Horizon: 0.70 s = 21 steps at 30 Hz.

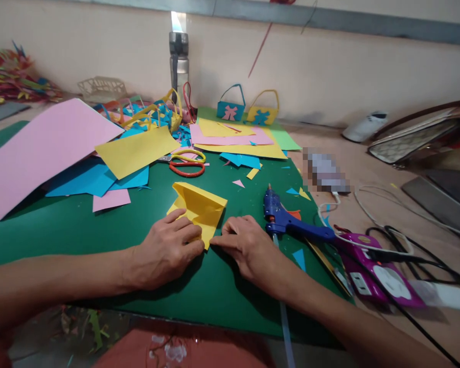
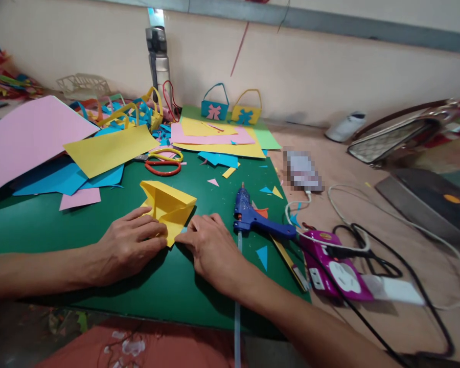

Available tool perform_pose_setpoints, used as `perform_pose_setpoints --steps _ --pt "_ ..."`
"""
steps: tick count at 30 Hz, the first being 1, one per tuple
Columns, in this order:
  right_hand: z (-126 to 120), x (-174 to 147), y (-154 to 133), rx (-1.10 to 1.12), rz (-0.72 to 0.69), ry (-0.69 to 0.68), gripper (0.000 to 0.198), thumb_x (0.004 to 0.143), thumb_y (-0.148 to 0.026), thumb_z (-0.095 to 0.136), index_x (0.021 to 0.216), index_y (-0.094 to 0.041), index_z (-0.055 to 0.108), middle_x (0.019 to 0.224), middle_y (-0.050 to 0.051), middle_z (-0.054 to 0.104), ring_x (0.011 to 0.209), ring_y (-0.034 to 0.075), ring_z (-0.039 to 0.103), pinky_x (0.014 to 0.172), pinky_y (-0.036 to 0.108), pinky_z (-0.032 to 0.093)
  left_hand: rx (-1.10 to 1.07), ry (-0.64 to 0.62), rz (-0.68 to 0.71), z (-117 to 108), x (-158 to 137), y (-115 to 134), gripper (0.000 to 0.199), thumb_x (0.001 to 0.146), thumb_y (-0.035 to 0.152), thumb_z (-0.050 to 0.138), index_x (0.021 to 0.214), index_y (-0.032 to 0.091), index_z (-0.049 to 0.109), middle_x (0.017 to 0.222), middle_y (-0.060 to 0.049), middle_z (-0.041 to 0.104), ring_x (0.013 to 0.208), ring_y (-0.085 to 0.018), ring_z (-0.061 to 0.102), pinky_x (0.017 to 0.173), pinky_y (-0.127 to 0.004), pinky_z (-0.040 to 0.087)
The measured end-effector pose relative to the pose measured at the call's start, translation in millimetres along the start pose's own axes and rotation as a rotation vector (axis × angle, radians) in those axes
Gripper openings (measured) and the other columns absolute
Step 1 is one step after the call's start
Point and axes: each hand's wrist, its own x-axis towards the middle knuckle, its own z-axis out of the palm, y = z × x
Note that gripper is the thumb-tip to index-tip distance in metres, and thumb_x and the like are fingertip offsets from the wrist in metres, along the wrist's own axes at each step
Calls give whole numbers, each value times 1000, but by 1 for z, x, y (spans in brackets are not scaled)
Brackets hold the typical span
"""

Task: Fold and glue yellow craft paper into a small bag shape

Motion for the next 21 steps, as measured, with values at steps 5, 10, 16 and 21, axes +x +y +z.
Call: perform_pose_setpoints --steps 5,10,16,21 --pt "1 3 -4 95 54 20 22 87 -11 47 81 -20 67 78 2 52 76 14 44 74 32 27 -56 -25 -73 1 0 2 22 87 16 43 74 19 61 78 -1 65 71 -15 54 94 -43 37" --pt "2 5 -7 123 134 48 13 84 -15 55 82 -20 67 81 1 55 82 15 48 82 36 25 -89 -34 -118 2 -1 3 19 86 17 45 73 17 58 81 -3 64 74 -15 54 95 -44 36" --pt "5 9 -10 157 193 75 9 80 -16 62 75 -21 67 79 -1 57 82 15 50 84 37 24 -96 -33 -150 2 3 4 19 86 15 43 72 15 57 77 -5 63 73 -16 54 88 -44 40" --pt "7 13 -12 157 235 84 10 79 -17 64 71 -22 67 80 -1 59 82 15 51 84 37 23 -115 -36 -180 3 4 4 19 85 15 44 71 15 56 76 -5 62 73 -16 54 87 -43 40"
